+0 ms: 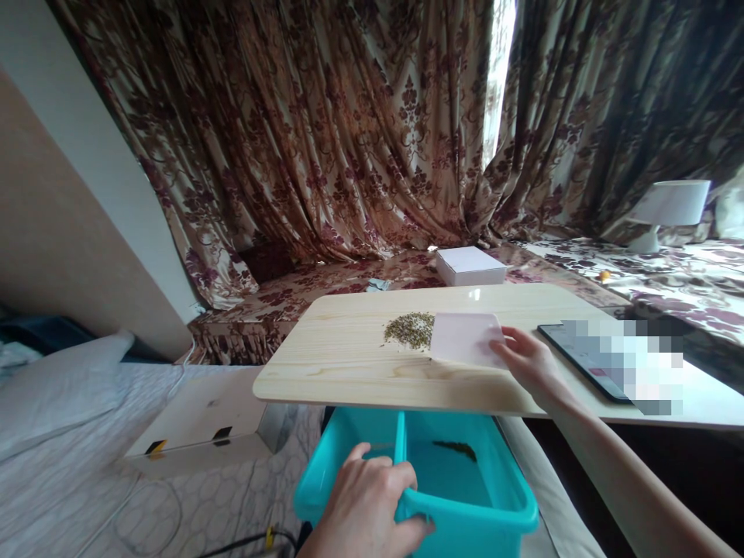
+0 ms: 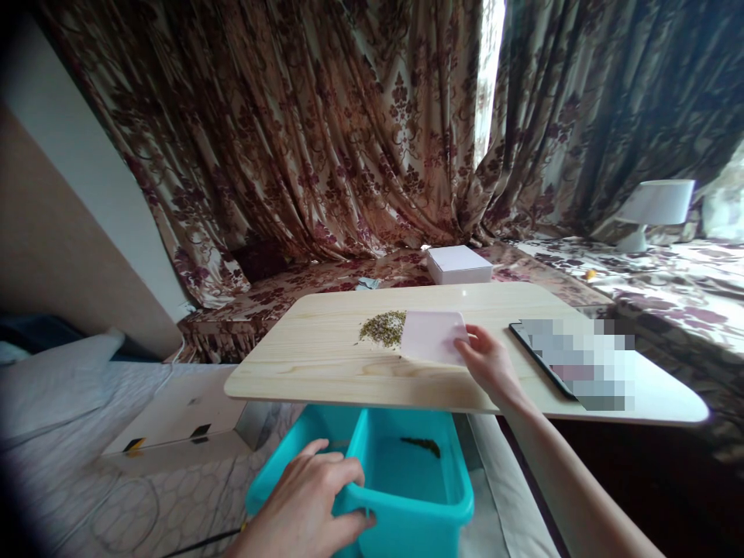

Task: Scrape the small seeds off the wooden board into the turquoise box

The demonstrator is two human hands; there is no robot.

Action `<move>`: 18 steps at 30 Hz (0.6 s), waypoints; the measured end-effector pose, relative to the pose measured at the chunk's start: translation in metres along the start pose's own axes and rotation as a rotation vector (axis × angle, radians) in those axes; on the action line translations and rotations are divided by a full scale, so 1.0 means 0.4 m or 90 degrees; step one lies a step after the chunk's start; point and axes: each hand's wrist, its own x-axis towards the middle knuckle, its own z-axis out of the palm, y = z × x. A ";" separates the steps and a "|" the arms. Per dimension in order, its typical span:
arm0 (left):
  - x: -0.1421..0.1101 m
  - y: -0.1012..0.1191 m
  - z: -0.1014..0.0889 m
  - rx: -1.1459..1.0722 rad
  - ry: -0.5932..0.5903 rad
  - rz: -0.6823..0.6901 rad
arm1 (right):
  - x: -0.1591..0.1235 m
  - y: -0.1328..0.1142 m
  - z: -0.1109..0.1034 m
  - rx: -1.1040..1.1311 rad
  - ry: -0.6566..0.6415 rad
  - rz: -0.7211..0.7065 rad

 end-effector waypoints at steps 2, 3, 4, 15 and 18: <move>0.002 0.002 -0.004 0.002 -0.004 0.002 | -0.001 0.000 0.003 0.005 -0.005 0.005; 0.002 0.003 -0.005 0.003 -0.004 0.002 | -0.001 0.000 0.004 0.011 -0.011 0.005; 0.002 0.004 -0.006 0.005 -0.004 0.001 | -0.001 -0.001 0.006 0.018 -0.016 0.004; 0.002 0.007 -0.006 -0.008 0.010 -0.003 | 0.000 0.009 0.005 0.014 -0.024 0.003; -0.001 0.008 -0.007 -0.007 0.011 -0.001 | -0.001 0.013 0.006 0.023 -0.041 0.001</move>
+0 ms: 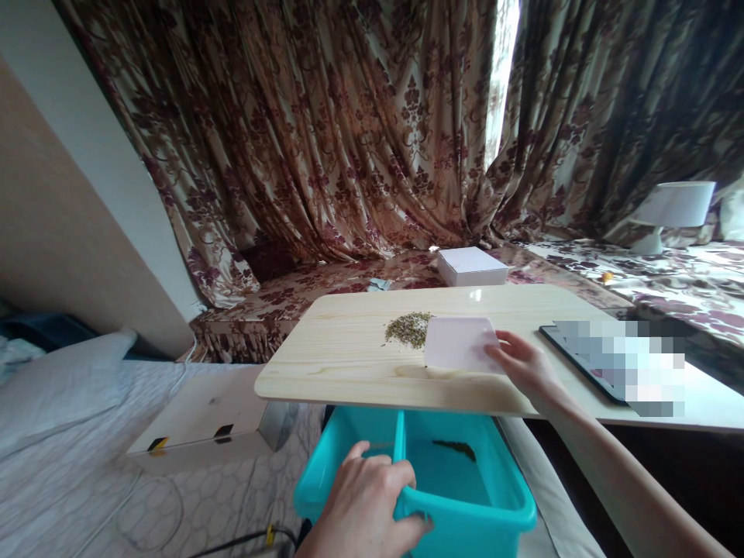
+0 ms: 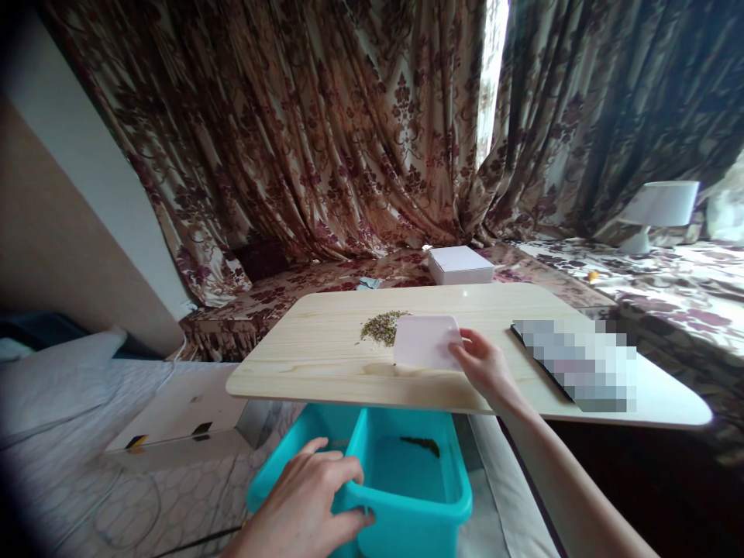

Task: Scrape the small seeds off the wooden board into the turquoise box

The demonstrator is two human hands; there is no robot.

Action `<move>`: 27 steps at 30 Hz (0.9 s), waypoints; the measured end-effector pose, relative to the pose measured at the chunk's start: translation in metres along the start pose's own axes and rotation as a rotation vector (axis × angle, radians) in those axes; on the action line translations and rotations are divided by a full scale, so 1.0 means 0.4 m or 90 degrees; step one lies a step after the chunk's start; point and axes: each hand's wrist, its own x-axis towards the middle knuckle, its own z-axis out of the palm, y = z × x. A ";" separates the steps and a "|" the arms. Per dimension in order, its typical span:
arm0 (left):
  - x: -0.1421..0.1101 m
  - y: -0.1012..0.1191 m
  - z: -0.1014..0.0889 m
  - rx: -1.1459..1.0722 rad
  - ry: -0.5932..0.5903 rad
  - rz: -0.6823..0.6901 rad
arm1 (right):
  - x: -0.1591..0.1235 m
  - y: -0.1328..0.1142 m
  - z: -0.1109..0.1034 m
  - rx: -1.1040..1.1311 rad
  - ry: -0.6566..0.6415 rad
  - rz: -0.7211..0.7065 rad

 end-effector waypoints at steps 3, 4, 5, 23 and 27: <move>-0.003 0.001 -0.001 0.000 -0.001 -0.004 | 0.000 0.002 0.001 0.009 0.000 -0.012; -0.003 0.000 -0.001 -0.001 -0.002 -0.006 | 0.000 0.002 0.001 0.010 0.002 -0.014; -0.004 -0.001 -0.001 -0.002 -0.002 -0.008 | 0.000 0.003 0.001 0.009 0.000 -0.014; -0.019 -0.028 -0.014 -0.018 0.026 -0.043 | -0.027 0.021 0.011 0.069 -0.136 0.006; -0.019 -0.030 -0.011 -0.015 0.024 -0.040 | -0.055 -0.002 -0.017 0.084 -0.214 0.056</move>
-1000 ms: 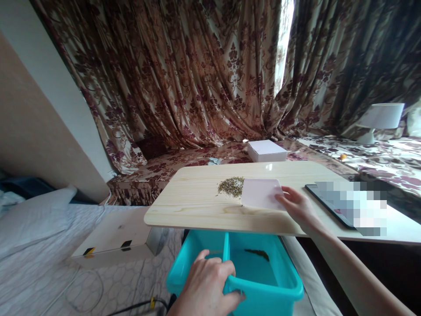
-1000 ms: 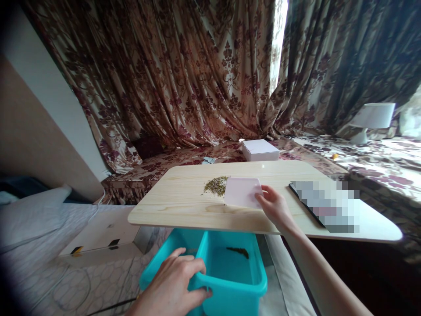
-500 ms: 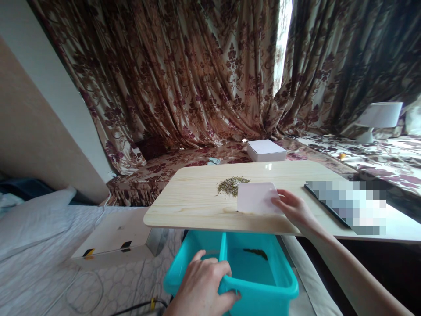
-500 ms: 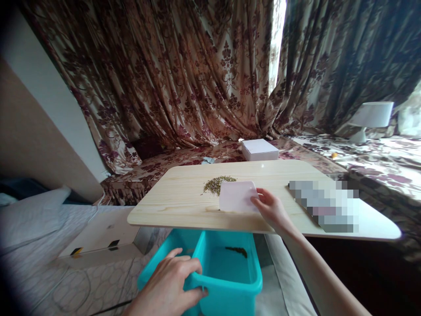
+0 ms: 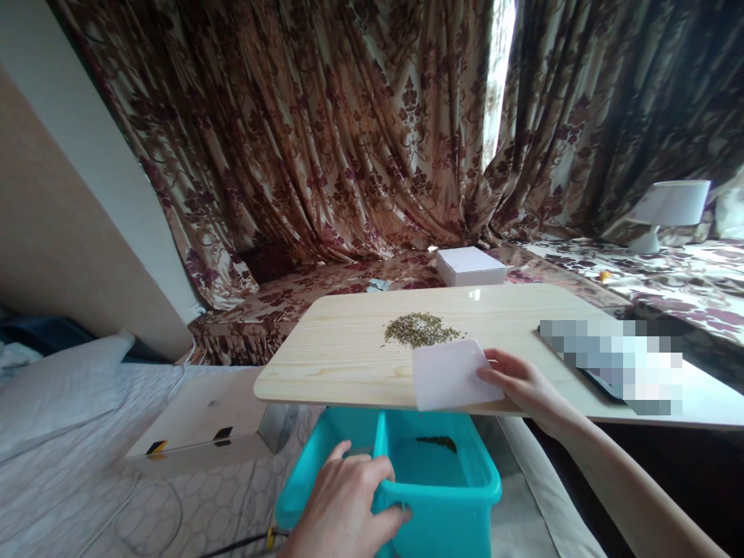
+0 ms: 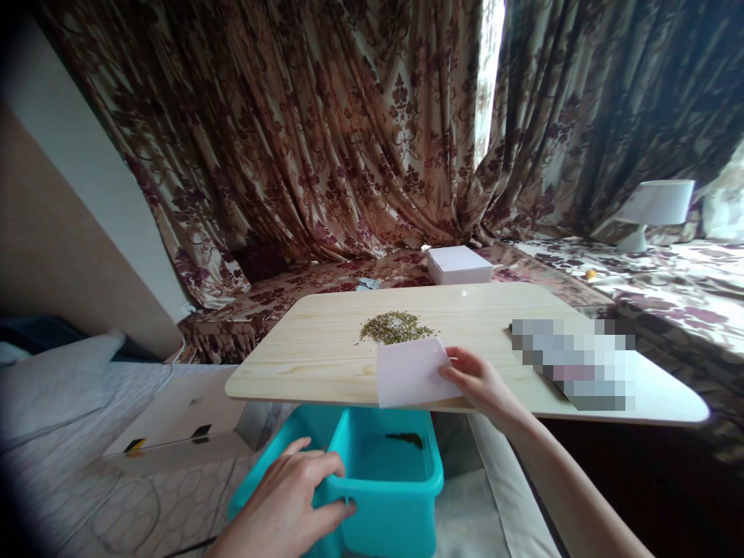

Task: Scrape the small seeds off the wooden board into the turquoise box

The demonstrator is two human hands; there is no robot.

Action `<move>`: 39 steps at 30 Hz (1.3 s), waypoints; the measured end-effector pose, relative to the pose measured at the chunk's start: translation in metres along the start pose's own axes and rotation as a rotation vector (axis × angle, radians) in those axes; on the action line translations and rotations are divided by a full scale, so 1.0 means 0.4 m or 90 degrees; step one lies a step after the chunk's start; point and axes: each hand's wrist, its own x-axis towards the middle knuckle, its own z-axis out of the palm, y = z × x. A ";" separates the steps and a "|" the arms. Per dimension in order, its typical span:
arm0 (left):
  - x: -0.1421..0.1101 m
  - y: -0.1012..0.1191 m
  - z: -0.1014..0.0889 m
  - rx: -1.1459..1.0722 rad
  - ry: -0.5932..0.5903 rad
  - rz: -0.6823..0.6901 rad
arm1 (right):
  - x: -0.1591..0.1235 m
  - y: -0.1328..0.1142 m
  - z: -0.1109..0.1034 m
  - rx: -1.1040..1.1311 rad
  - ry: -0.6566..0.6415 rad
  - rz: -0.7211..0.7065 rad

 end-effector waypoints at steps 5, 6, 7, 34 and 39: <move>0.003 0.005 0.001 0.003 0.000 0.001 | 0.000 -0.016 -0.047 0.010 0.200 -0.045; 0.005 0.008 0.001 0.005 -0.003 0.001 | 0.007 -0.013 -0.059 0.004 0.245 -0.054; 0.006 0.010 0.001 0.009 -0.008 -0.001 | 0.014 -0.008 -0.069 -0.008 0.284 -0.057; 0.020 0.016 -0.004 0.045 -0.068 -0.001 | 0.029 0.005 -0.020 -0.106 0.235 -0.070; 0.030 0.011 -0.004 0.053 -0.084 0.007 | 0.032 0.009 -0.020 -0.106 0.209 -0.070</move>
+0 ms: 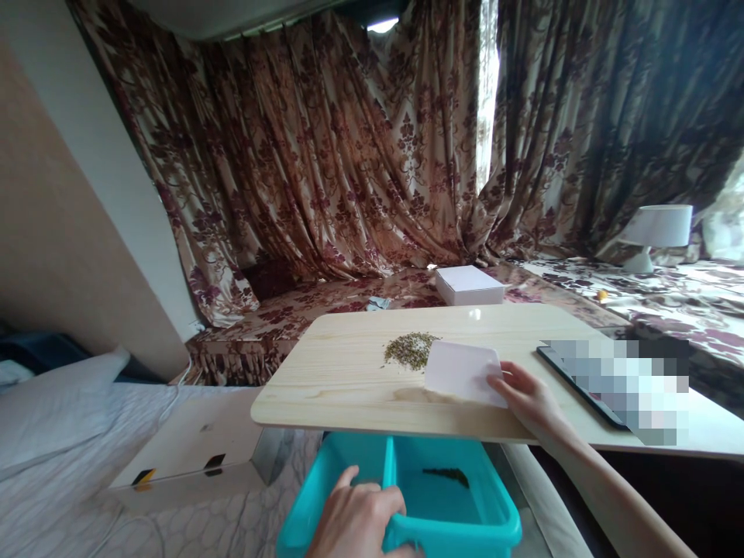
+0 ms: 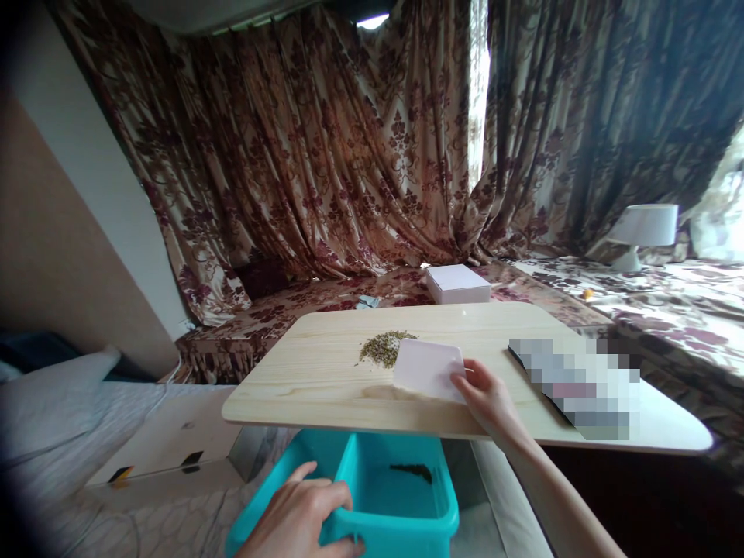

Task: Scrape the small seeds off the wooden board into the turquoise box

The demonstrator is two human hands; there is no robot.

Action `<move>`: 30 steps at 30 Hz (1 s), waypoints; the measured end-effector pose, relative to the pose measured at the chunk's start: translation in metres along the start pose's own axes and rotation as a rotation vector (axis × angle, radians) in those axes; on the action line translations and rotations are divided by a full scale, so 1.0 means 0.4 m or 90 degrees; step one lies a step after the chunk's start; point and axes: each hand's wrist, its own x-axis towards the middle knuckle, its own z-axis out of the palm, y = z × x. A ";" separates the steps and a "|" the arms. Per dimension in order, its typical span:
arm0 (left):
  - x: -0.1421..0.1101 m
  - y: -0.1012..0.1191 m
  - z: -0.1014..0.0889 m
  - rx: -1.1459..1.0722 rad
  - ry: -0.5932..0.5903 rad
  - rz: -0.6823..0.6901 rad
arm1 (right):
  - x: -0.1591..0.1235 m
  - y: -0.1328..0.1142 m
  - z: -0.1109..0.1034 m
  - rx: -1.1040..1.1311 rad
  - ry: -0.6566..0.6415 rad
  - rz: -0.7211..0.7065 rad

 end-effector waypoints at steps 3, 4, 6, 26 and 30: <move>0.001 0.000 0.001 0.002 -0.002 0.001 | 0.009 -0.001 0.009 0.007 0.003 -0.007; 0.000 0.001 0.000 0.002 -0.001 0.001 | 0.012 -0.001 0.014 0.006 0.006 -0.010; -0.001 0.002 -0.001 0.003 0.003 0.001 | 0.019 -0.001 0.023 0.000 0.003 -0.017; -0.008 0.011 0.003 -0.010 0.038 -0.009 | -0.037 -0.004 -0.028 -0.016 0.004 0.044; -0.011 0.007 0.008 -0.011 0.043 0.001 | -0.056 0.007 -0.016 0.023 -0.054 0.043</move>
